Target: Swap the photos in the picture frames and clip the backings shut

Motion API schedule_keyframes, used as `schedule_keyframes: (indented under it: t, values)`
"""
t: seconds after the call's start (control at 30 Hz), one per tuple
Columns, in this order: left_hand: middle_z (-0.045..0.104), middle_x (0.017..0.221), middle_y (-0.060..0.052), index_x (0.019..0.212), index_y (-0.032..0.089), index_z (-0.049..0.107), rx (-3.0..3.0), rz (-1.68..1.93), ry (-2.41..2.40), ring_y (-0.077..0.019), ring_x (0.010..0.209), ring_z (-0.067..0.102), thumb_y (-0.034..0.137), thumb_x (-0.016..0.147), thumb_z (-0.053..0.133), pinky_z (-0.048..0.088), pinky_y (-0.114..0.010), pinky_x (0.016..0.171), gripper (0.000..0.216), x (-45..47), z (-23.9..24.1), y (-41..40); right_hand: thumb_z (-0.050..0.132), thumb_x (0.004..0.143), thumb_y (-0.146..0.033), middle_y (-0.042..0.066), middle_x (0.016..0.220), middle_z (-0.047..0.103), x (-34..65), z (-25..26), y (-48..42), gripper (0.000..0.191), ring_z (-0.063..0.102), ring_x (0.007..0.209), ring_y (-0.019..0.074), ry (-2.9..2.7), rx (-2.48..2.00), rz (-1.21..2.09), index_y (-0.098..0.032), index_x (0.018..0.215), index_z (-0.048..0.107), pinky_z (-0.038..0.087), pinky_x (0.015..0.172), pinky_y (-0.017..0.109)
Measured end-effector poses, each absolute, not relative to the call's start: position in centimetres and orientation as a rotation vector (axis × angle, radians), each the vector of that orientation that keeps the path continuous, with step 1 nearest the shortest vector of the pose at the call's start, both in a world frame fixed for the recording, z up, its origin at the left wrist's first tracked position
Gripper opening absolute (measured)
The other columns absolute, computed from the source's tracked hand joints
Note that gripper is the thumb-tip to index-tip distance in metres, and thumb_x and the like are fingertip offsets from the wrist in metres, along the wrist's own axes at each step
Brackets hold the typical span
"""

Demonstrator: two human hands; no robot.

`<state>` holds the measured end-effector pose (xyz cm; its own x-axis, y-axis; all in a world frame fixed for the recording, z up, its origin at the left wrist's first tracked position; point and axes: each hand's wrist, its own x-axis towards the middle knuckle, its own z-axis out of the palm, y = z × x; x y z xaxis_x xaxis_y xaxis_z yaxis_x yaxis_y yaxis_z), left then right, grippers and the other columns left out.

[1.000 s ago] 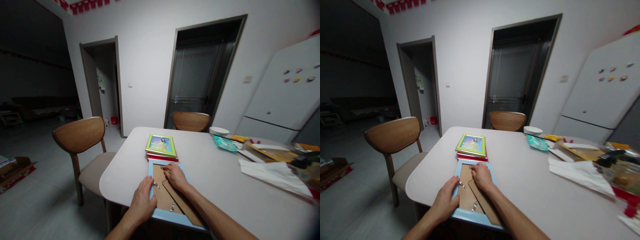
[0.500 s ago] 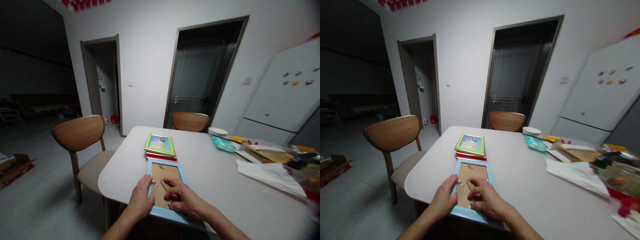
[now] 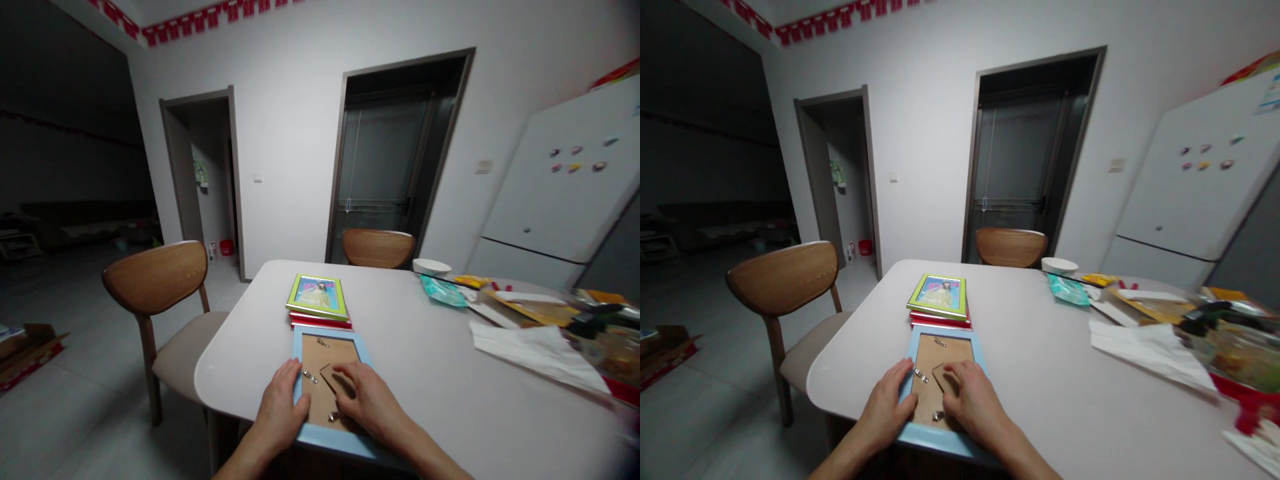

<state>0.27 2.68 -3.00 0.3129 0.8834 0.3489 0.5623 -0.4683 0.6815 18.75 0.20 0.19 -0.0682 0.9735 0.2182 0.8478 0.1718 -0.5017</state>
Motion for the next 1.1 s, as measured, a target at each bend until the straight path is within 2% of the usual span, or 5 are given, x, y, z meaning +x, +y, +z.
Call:
schedule_keyframes:
  t: [0.17,0.37,0.8,0.93,1.1]
  values:
    - [0.054,0.109,-0.011,0.108,0.012,0.050,1.938,1.075,1.253,-0.0223,0.104,0.047,0.025,0.065,0.054,0.034,-0.033,0.091,0.045,0.9,-1.3,2.7,0.047,0.057,-0.017,0.008,0.096,0.059,18.5,2.2,0.5,0.041,0.050,0.093,0.0199,-1.891,-1.738,0.268,-0.015,0.097,0.057,0.035,0.085,0.030]
    - [0.064,0.078,-0.004,0.105,0.012,0.043,1.323,1.152,0.916,-0.0166,0.067,0.061,0.030,0.072,0.047,0.047,-0.026,0.061,0.037,0.1,0.8,3.8,0.049,0.066,-0.026,0.006,0.098,0.057,16.6,4.7,0.4,0.035,0.050,0.093,0.0190,-1.901,-1.528,0.282,-0.019,0.099,0.054,0.038,0.083,0.031]
    - [0.058,0.058,0.003,0.099,0.013,0.049,1.433,1.109,1.367,-0.0187,0.062,0.059,0.029,0.064,0.053,0.044,-0.026,0.057,0.038,-10.3,-1.5,6.7,0.042,0.069,-0.030,0.015,0.099,0.057,23.4,-1.1,1.5,0.052,0.055,0.088,0.0240,-1.806,-2.137,0.178,-0.010,0.116,0.041,0.039,0.075,0.033]
    - [0.059,0.083,-0.003,0.109,0.014,0.045,1.627,1.175,1.582,-0.0248,0.089,0.054,0.021,0.061,0.054,0.037,-0.037,0.082,0.049,-10.3,-1.6,6.4,0.043,0.064,-0.023,0.015,0.093,0.061,23.6,-0.4,1.8,0.051,0.057,0.085,0.0238,-1.674,-2.108,0.322,-0.008,0.112,0.045,0.040,0.074,0.032]
    - [0.050,0.113,-0.009,0.110,0.015,0.046,2.024,1.135,1.539,-0.0233,0.108,0.041,0.020,0.066,0.050,0.029,-0.038,0.094,0.045,-6.0,-0.2,3.3,0.038,0.067,-0.026,0.006,0.074,0.064,22.8,2.1,0.3,0.044,0.060,0.062,0.0177,-1.176,-1.594,1.181,-0.012,0.108,0.046,0.046,0.056,0.027]
